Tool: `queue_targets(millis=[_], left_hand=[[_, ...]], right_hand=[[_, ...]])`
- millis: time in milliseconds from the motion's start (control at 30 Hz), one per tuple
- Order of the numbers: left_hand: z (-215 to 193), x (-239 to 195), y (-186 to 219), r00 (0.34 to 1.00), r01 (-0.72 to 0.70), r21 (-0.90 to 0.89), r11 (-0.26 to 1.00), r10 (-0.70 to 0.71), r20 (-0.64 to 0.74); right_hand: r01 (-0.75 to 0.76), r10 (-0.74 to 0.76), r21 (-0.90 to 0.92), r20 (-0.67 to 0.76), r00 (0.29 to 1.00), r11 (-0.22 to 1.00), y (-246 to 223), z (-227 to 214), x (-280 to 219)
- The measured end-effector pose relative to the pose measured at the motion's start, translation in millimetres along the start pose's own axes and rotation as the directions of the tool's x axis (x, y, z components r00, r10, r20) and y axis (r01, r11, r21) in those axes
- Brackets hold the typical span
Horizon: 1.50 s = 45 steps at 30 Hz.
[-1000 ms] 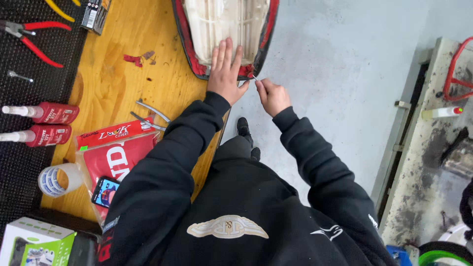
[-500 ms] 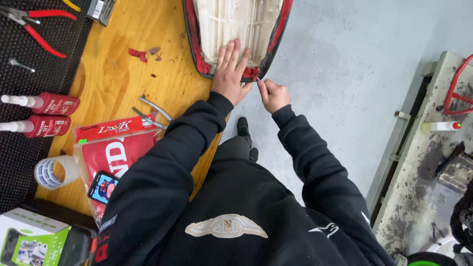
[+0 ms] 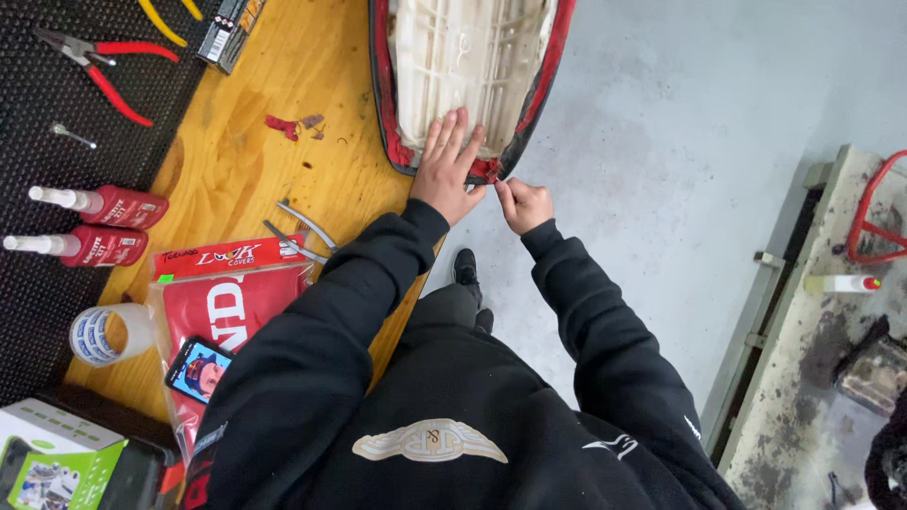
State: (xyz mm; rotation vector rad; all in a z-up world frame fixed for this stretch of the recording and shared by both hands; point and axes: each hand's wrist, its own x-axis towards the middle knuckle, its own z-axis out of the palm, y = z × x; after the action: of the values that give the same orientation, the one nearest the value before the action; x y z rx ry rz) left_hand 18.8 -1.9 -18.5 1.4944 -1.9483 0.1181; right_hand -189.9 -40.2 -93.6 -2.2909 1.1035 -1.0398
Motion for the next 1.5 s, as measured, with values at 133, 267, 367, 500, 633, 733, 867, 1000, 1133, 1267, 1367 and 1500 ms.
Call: queue_targets(millis=[133, 267, 367, 500, 633, 733, 867, 1000, 1133, 1267, 1367, 1500], left_hand=[[-1, 1, 2, 1.000, -0.006, 0.006, 1.000, 0.006, -0.012], [-3, 1, 4, 1.000, 0.005, 0.005, 1.000, -0.005, -0.011], [-1, 2, 5, 1.000, -0.002, 0.014, 1.000, 0.003, -0.020], [-3, 2, 5, 1.000, -0.011, 0.033, 0.999, 0.012, -0.011], [-11, 3, 8, 0.999, -0.014, 0.041, 0.999, 0.013, 0.030], [-14, 3, 10, 0.994, 0.026, 0.029, 0.999, -0.029, 0.107], [-12, -4, -3, 0.990, 0.000, -0.037, 0.999, 0.005, 0.139], [-13, 11, -1, 0.999, 0.003, -0.027, 1.000, -0.002, 0.036], [-2, 6, -1, 0.999, 0.019, -0.059, 0.998, -0.021, -0.033], [1, 5, -2, 0.998, 0.022, -0.048, 0.999, -0.024, -0.051], [-1, 7, -2, 0.999, 0.022, -0.029, 0.999, -0.023, -0.038], [-1, 4, 0, 0.999, 0.008, -0.018, 1.000, -0.008, -0.034]], right_hand=[[0.022, -0.022, 0.044, 0.002, 1.000, 0.999, 8, 4, -1], [0.043, -0.044, 0.074, 0.020, 0.999, 0.996, 7, 2, 3], [0.066, -0.068, 0.133, 0.007, 0.998, 0.989, 20, 10, 1], [0.065, -0.066, 0.155, 0.003, 0.998, 0.986, 22, 14, 0], [-0.034, 0.024, 0.115, 0.086, 0.996, 0.993, -11, -11, -5], [-0.207, 0.168, 0.176, 0.215, 0.962, 0.962, -31, -39, -8], [-0.239, 0.081, 0.359, 0.403, 0.912, 0.902, -46, -67, 1], [-0.163, 0.122, 0.219, 0.188, 0.974, 0.962, -51, -48, 8], [-0.003, -0.001, -0.053, -0.075, 0.997, 0.999, -24, -17, -4], [0.051, -0.054, -0.040, -0.084, 0.995, 0.998, 16, 10, -12], [0.065, -0.066, -0.022, -0.084, 0.994, 0.998, 16, 11, -7], [-0.016, 0.012, -0.083, -0.048, 0.999, 0.996, -35, -25, -4]])
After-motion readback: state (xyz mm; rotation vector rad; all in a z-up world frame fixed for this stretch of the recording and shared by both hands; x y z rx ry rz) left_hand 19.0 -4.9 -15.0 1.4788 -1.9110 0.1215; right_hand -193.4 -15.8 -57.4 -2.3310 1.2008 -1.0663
